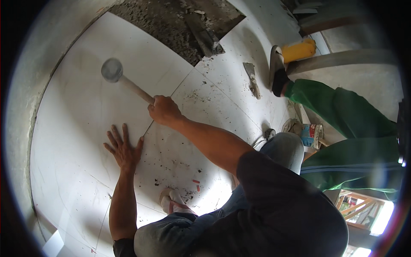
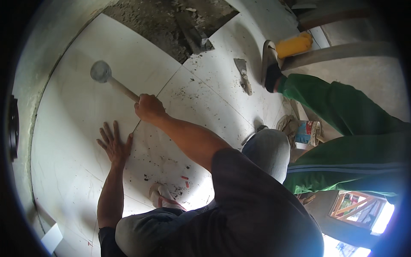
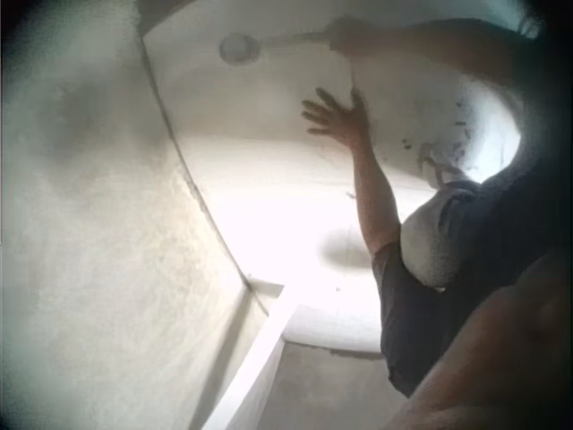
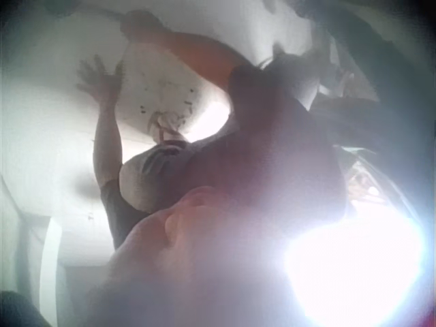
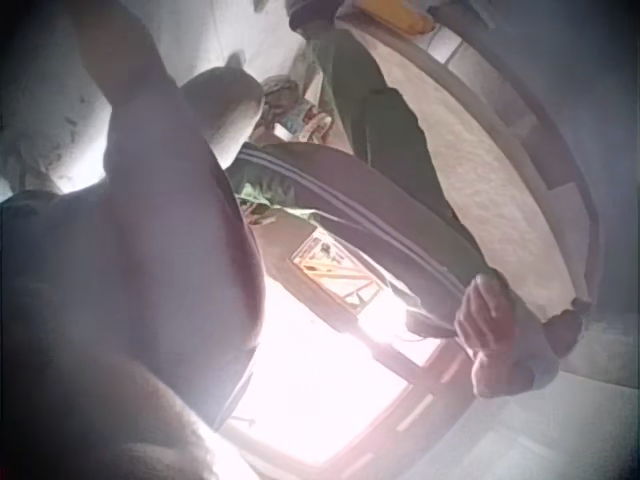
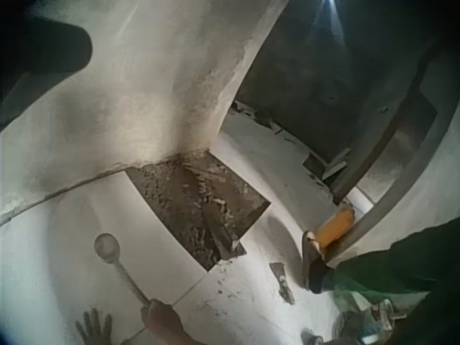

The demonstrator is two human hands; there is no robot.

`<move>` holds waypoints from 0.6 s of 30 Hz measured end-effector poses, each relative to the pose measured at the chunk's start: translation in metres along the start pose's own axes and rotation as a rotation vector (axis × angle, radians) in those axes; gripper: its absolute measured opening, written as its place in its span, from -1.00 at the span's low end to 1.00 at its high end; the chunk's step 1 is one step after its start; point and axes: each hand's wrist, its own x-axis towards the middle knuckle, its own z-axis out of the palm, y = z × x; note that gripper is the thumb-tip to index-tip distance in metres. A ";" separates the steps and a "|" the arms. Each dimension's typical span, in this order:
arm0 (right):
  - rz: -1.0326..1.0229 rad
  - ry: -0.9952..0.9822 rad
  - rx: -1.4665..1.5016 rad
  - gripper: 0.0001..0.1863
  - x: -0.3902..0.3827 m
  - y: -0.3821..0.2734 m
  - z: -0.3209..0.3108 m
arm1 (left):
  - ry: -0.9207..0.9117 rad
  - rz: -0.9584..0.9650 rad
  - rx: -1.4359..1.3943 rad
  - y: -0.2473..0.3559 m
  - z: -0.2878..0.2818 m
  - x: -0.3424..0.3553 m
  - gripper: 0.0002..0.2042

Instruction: The person positions a large floor tile onto mortar, taps the surface with a rubber mallet, and uses a scraper to clear mortar from the edges.

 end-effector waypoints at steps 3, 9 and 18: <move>-0.082 0.109 -0.087 -0.65 0.014 0.038 0.025 | 0.012 0.021 -0.034 0.003 0.004 0.003 -0.15; -0.104 0.167 -0.024 -0.64 0.010 0.040 0.023 | -0.007 0.022 -0.078 0.000 0.002 0.004 -0.13; 0.015 0.036 -0.148 -0.61 0.017 0.025 -0.004 | -0.011 -0.015 -0.127 -0.004 0.003 0.001 -0.13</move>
